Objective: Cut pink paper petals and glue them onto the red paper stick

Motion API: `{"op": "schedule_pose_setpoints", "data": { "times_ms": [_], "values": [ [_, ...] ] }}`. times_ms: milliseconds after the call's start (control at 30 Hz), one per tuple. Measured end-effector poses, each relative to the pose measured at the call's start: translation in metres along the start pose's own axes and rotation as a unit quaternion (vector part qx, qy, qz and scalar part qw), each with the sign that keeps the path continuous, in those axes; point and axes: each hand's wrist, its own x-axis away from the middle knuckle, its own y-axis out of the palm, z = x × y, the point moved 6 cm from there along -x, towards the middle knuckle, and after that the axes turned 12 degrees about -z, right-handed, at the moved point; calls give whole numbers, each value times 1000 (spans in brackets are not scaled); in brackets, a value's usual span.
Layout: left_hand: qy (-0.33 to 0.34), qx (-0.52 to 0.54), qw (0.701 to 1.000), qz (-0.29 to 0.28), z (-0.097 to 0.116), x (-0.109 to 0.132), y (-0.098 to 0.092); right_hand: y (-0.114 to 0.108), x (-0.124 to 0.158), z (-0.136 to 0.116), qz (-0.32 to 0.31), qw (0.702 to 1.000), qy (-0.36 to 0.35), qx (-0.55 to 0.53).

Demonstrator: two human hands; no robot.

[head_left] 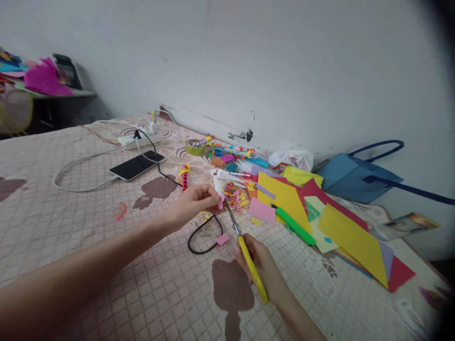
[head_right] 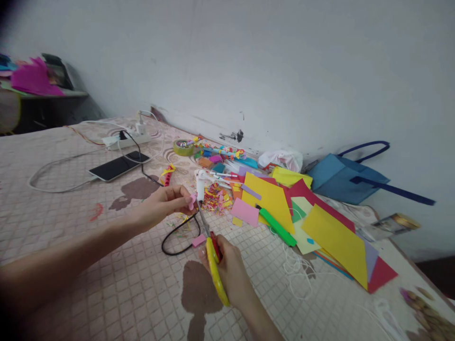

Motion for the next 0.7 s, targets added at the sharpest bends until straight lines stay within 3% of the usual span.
{"op": "schedule_pose_setpoints", "data": {
  "times_ms": [700],
  "values": [
    [15,32,999,1,-3,-1,-5,1,0,1,1,999,17,-30]
  ]
}}
